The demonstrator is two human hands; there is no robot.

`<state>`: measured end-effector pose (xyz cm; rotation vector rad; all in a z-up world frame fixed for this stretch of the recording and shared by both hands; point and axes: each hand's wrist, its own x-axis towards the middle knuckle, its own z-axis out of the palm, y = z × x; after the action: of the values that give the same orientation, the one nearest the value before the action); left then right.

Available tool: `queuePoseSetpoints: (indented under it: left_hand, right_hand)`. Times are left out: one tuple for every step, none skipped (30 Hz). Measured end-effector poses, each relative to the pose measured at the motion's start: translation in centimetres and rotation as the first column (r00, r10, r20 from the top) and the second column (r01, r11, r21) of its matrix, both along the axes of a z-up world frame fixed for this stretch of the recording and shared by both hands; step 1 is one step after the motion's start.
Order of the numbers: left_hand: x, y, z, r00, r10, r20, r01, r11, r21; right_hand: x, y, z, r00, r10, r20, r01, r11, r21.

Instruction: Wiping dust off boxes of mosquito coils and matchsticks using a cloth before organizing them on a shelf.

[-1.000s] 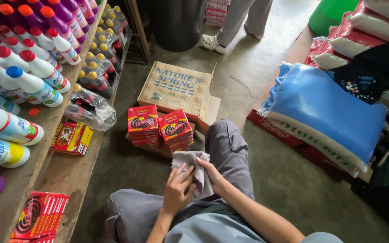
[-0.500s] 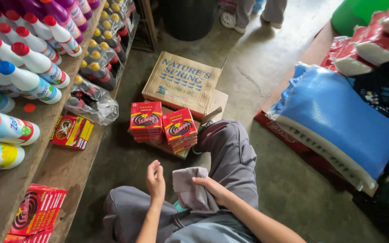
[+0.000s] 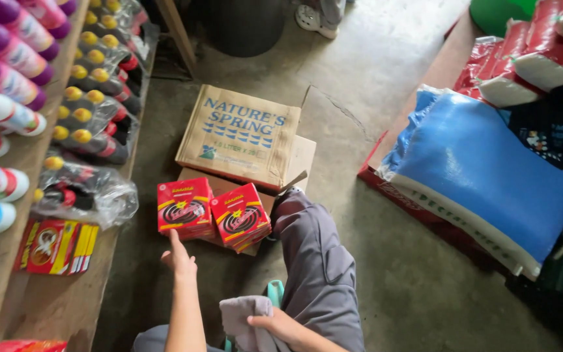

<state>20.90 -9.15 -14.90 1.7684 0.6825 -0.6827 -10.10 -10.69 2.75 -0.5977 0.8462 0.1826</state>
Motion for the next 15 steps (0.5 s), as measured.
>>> queuePoseSetpoints:
  left_hand:
    - [0.5,-0.8,0.0,1.0,-0.012,-0.007,0.012,1.0,0.002]
    - [0.9,-1.7,0.0,0.999,0.009,-0.047,-0.009,1.0,0.001]
    - [1.4,-2.5,0.0,0.996,0.03,-0.087,-0.03,1.0,0.001]
    - [1.8,-2.3,-2.4,0.996,0.021,-0.092,-0.021,1.0,0.001]
    - [2.1,-2.1,-4.7,0.994,0.061,-0.094,-0.062,0.998,-0.011]
    - [2.6,-1.8,-6.9,0.99,0.102,-0.094,-0.104,0.994,-0.023]
    - [2.8,-1.5,-8.0,0.991,0.095,-0.095,-0.098,0.995,-0.024]
    - [2.9,-0.9,-9.1,0.993,0.036,-0.109,-0.047,0.994,-0.099]
    - [3.1,-0.3,-10.2,0.993,-0.023,-0.12,0.002,0.985,-0.175]
    - [3.0,-0.3,-10.3,0.992,-0.029,-0.12,0.007,0.984,-0.176]
    - [3.0,-0.2,-10.4,0.993,-0.027,-0.111,0.005,0.981,-0.193]
    - [3.3,-0.3,-10.4,0.995,-0.019,-0.095,-0.001,0.977,-0.215]
    - [3.7,-0.4,-11.0,0.996,-0.019,-0.088,-0.001,0.975,-0.221]
    - [3.9,0.0,-11.3,0.996,-0.032,-0.086,0.011,0.971,-0.24]
    - [4.0,0.6,-11.6,0.995,-0.046,-0.084,0.022,0.966,-0.259]
  right_hand:
    - [0.0,0.6,-1.4,1.0,-0.012,-0.007,0.012,1.0,0.002]
    - [-0.1,1.1,-2.9,0.999,-0.019,0.048,0.02,0.999,-0.025]
    - [-0.2,1.6,-4.4,0.994,-0.025,0.103,0.031,0.998,-0.052]
    - [0.0,1.5,-4.4,0.995,-0.033,0.098,0.038,0.998,-0.053]
    - [0.1,1.5,-4.3,0.982,-0.082,0.17,0.088,0.996,-0.026]
    - [0.3,1.5,-4.2,0.961,-0.13,0.243,0.133,0.991,0.005]
    - [0.2,1.4,-4.5,0.961,-0.136,0.242,0.139,0.99,0.003]
    - [0.0,1.6,-4.8,0.976,-0.109,0.191,0.115,0.993,-0.023]
    - [-0.2,1.8,-5.0,0.987,-0.083,0.138,0.09,0.995,-0.047]
    - [-0.5,1.7,-5.0,0.987,-0.088,0.137,0.095,0.994,-0.048]
    - [-0.7,1.7,-4.9,0.987,-0.033,0.16,0.045,0.996,-0.073]
    - [-0.7,1.4,-5.0,0.982,0.03,0.188,-0.01,0.994,-0.105]
    - [-0.4,1.3,-5.5,0.98,0.031,0.195,-0.01,0.994,-0.111]
    - [-0.3,1.6,-5.7,0.975,-0.057,0.213,0.072,0.995,-0.062]
    - [-0.2,2.0,-5.9,0.963,-0.146,0.227,0.152,0.988,-0.012]
